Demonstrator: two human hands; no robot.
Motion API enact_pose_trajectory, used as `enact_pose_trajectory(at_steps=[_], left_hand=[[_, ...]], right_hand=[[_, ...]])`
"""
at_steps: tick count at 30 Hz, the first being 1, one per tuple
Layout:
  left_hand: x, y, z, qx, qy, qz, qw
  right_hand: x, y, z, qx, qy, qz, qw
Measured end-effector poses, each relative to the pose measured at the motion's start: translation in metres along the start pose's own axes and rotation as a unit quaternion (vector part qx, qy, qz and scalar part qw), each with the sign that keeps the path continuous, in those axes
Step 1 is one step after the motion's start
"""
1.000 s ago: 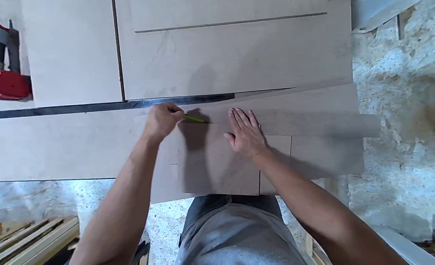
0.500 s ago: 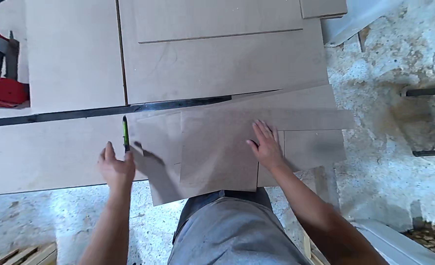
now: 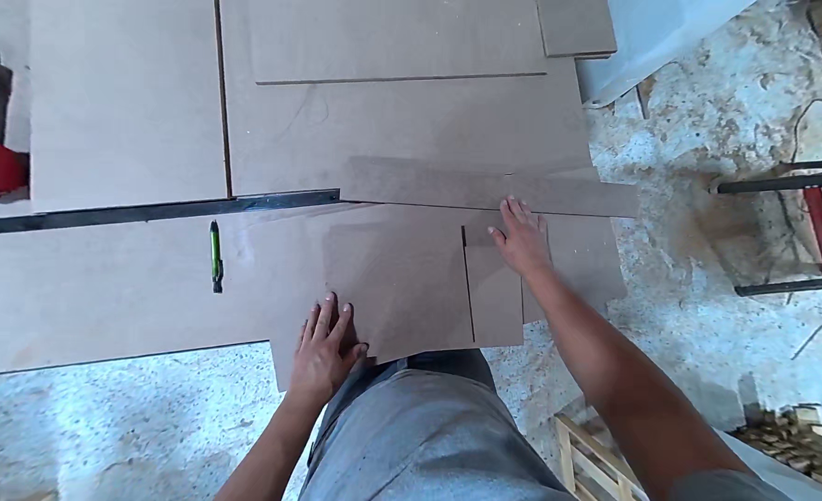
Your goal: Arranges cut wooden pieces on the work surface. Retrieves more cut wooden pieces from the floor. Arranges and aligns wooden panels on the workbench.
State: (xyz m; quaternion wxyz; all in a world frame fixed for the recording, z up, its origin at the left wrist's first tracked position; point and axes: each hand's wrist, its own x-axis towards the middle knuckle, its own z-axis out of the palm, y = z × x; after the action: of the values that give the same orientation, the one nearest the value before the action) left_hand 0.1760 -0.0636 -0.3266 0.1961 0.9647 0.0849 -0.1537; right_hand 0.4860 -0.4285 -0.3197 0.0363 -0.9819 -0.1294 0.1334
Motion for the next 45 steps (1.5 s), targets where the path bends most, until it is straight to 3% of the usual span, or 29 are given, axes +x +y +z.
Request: enact_pose_trajectory(at_steps=[3, 6, 8, 12, 15, 18, 21, 24, 25, 26, 28, 30, 32, 36, 39, 45], left_hand=[[-0.004, -0.002, -0.009, -0.061, 0.024, -0.091, 0.994], [-0.002, 0.001, -0.016, -0.151, 0.032, -0.217, 0.964], [0.006, 0.004, -0.019, -0.204, 0.018, -0.246, 0.947], [0.032, 0.007, -0.029, -0.278, 0.028, -0.306, 0.910], [0.047, 0.002, -0.030, -0.357, 0.062, -0.318, 0.876], [0.044, -0.007, -0.031, -0.522, 0.113, -0.291, 0.794], [0.035, -0.022, -0.042, -0.625, 0.174, -0.245, 0.720], [0.040, -0.044, -0.077, -0.613, 0.229, -0.236, 0.718], [0.048, -0.052, -0.093, -0.604, 0.252, -0.238, 0.718], [0.059, -0.058, -0.111, -0.595, 0.285, -0.241, 0.712], [0.085, -0.071, -0.144, -0.577, 0.354, -0.244, 0.695], [0.117, -0.089, -0.171, -0.579, 0.408, -0.225, 0.670], [0.149, -0.111, -0.190, -0.574, 0.453, -0.228, 0.643], [0.192, -0.152, -0.209, -0.566, 0.495, -0.296, 0.589], [0.211, -0.177, -0.220, -0.541, 0.500, -0.316, 0.598], [0.258, -0.154, -0.229, -0.468, 0.371, -0.358, 0.718]], right_hand=[[0.010, -0.004, -0.004, -0.002, 0.010, 0.011, 1.000], [0.002, -0.017, -0.012, 0.027, 0.019, 0.015, 0.999], [-0.017, -0.034, -0.013, 0.046, 0.031, 0.010, 0.998], [-0.060, -0.072, -0.007, 0.163, -0.029, 0.013, 0.986], [-0.070, -0.097, -0.011, 0.292, -0.067, 0.039, 0.953], [-0.066, -0.116, -0.025, 0.423, -0.099, 0.063, 0.898], [-0.055, -0.139, -0.063, 0.507, -0.145, -0.005, 0.850], [-0.021, -0.164, -0.093, 0.540, -0.155, -0.112, 0.820], [-0.002, -0.169, -0.096, 0.526, -0.142, -0.146, 0.826], [0.018, -0.169, -0.096, 0.475, -0.117, -0.165, 0.857], [0.055, -0.159, -0.085, 0.305, -0.048, -0.164, 0.937], [0.083, -0.134, -0.059, 0.153, -0.014, -0.151, 0.977], [0.088, -0.107, -0.033, 0.076, -0.039, -0.142, 0.986], [0.063, -0.080, -0.008, 0.040, -0.065, -0.183, 0.980], [0.049, -0.074, -0.005, 0.014, -0.068, -0.205, 0.976], [0.021, -0.062, -0.001, -0.047, -0.069, -0.222, 0.971]])
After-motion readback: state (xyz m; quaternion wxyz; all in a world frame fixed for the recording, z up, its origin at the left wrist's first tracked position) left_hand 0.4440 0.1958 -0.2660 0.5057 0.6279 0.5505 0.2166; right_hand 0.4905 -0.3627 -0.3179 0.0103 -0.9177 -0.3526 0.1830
